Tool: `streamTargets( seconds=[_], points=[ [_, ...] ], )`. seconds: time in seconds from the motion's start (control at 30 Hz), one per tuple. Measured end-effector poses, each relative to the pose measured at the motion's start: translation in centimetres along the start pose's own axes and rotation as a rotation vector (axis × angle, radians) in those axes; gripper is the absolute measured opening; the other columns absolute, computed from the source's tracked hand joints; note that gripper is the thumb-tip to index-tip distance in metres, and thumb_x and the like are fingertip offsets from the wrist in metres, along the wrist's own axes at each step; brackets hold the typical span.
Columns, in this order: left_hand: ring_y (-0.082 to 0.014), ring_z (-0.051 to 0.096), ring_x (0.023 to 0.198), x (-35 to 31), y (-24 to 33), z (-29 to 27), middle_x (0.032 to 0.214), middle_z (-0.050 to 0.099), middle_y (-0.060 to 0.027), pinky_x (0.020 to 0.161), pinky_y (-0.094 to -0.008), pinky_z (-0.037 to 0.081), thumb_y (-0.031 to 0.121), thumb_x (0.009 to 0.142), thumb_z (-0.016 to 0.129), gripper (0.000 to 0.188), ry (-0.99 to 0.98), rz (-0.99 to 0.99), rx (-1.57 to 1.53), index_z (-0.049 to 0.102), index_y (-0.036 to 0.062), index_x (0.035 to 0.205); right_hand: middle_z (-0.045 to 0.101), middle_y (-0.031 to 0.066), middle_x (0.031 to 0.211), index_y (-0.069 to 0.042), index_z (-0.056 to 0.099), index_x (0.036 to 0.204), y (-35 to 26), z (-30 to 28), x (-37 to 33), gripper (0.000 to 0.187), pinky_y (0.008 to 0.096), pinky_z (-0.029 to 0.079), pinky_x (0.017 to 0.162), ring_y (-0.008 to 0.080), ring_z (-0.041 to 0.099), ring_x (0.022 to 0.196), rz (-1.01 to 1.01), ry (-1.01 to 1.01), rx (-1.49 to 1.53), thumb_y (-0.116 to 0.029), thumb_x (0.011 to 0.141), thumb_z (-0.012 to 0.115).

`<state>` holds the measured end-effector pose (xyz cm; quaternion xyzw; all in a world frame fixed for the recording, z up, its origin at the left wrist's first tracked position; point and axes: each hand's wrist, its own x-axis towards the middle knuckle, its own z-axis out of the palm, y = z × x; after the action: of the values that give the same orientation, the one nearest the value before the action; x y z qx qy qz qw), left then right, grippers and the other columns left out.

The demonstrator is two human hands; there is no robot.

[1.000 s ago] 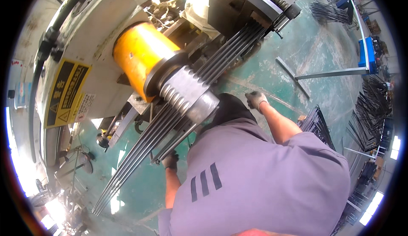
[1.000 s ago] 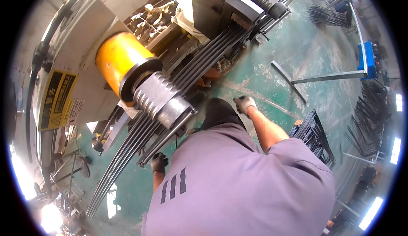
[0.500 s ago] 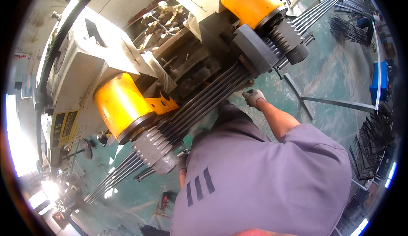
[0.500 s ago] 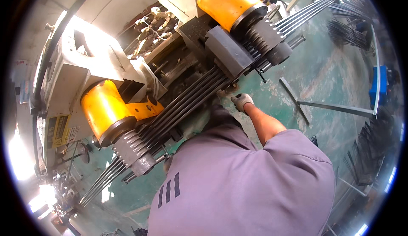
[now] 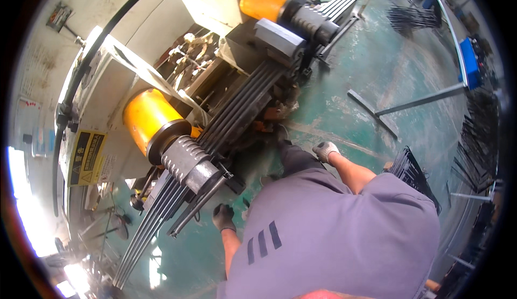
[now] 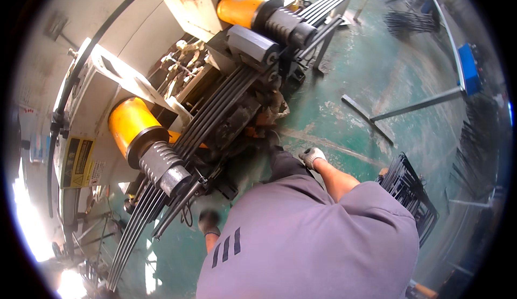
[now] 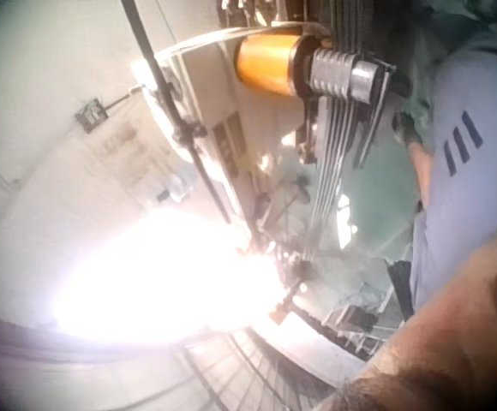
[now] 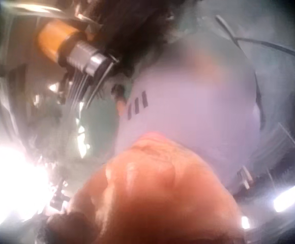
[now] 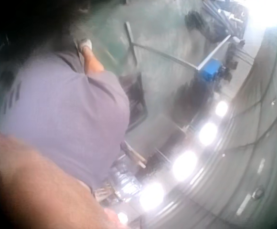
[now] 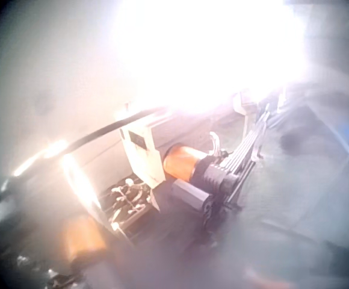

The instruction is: The person picks up bundles of bent metal frames from a rack and stacks them onto a wooden pallet on the floor. The person repeatedly lifts the frames, aligns them, and places them in a growing pile, wearing gloves for protection.

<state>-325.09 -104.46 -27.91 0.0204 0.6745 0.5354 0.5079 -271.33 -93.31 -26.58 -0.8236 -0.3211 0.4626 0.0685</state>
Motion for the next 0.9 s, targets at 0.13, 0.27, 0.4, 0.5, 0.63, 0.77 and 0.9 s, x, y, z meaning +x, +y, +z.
streamTargets(
  seconds=[0.13, 0.27, 0.4, 0.5, 0.63, 0.77, 0.9],
  points=[
    [-0.0294, 0.061, 0.075, 5.6, -4.3, -8.9, 0.088, 0.063, -0.0117, 0.068, -0.0453, 0.05, 0.018, 0.1, 0.063, 0.014, -0.075, -0.013, 0.056, 0.068, 0.0055, 0.104, 0.075, 0.0076, 0.083, 0.001, 0.079, 0.114, -1.6, -0.8, -3.1, 0.037, 0.0342, 0.059, 0.064, 0.0176, 0.069, 0.068, 0.012, -0.012, 0.155, -0.031, 0.096, 0.075],
    [-0.0329, 0.058, 0.087, 5.5, -0.4, -8.8, 0.091, 0.059, -0.012, 0.076, -0.0483, 0.046, 0.028, 0.1, 0.064, 0.017, -0.375, -0.122, -0.547, 0.067, 0.011, 0.101, 0.073, 0.0064, 0.082, 0.004, 0.076, 0.115, -6.3, -2.9, -5.1, 0.035, 0.033, 0.056, 0.063, 0.0162, 0.067, 0.067, -0.182, 0.054, 0.461, -0.026, 0.097, 0.074],
    [-0.0341, 0.06, 0.104, 2.3, 7.8, -6.6, 0.11, 0.062, -0.015, 0.094, -0.0492, 0.045, 0.031, 0.104, 0.061, 0.03, -0.177, 0.092, -0.584, 0.063, 0.0057, 0.119, 0.073, 0.0071, 0.087, 0.003, 0.076, 0.118, -13.7, -6.0, -5.6, 0.033, 0.0324, 0.055, 0.066, 0.0149, 0.067, 0.071, -0.444, 0.167, 0.677, -0.023, 0.099, 0.075],
    [-0.035, 0.061, 0.117, -3.5, 15.2, -4.0, 0.124, 0.065, -0.0173, 0.108, -0.05, 0.043, 0.034, 0.107, 0.059, 0.041, -0.062, 0.294, -0.609, 0.061, 0.0016, 0.133, 0.076, 0.0086, 0.103, 0.002, 0.075, 0.125, -18.3, -8.0, -5.4, 0.036, 0.0328, 0.055, 0.081, 0.0151, 0.068, 0.089, -0.696, 0.371, 0.7, -0.022, 0.099, 0.076],
    [-0.0353, 0.058, 0.135, -10.2, 22.0, -4.8, 0.143, 0.064, -0.0193, 0.124, -0.0506, 0.037, 0.04, 0.111, 0.058, 0.058, -0.238, 0.519, -0.648, 0.056, -0.0033, 0.149, 0.078, 0.0091, 0.115, 0.0, 0.075, 0.13, -24.1, -10.5, -8.7, 0.04, 0.0336, 0.053, 0.094, 0.0176, 0.068, 0.105, -0.734, 0.34, 0.897, -0.026, 0.1, 0.076],
    [-0.0365, 0.063, 0.132, -11.0, 25.3, -5.0, 0.143, 0.063, -0.0249, 0.115, -0.0462, 0.051, 0.032, 0.114, 0.053, 0.056, 0.217, 0.933, 0.391, 0.045, -0.0061, 0.154, 0.079, 0.0132, 0.126, 0.001, 0.075, 0.131, -26.5, -10.5, -7.7, 0.044, 0.0359, 0.05, 0.106, 0.0226, 0.07, 0.117, -0.79, 0.256, 1.115, -0.031, 0.101, 0.078],
    [-0.0338, 0.068, 0.119, -11.4, 27.0, -5.6, 0.13, 0.069, -0.0221, 0.11, -0.0463, 0.052, 0.03, 0.114, 0.056, 0.056, -0.157, 0.65, -0.351, 0.044, -0.005, 0.155, 0.078, 0.0116, 0.124, 0.001, 0.075, 0.131, -28.2, -10.3, -6.4, 0.041, 0.0353, 0.05, 0.104, 0.0212, 0.068, 0.115, -0.776, 0.197, 1.188, -0.03, 0.104, 0.075]
  ],
)
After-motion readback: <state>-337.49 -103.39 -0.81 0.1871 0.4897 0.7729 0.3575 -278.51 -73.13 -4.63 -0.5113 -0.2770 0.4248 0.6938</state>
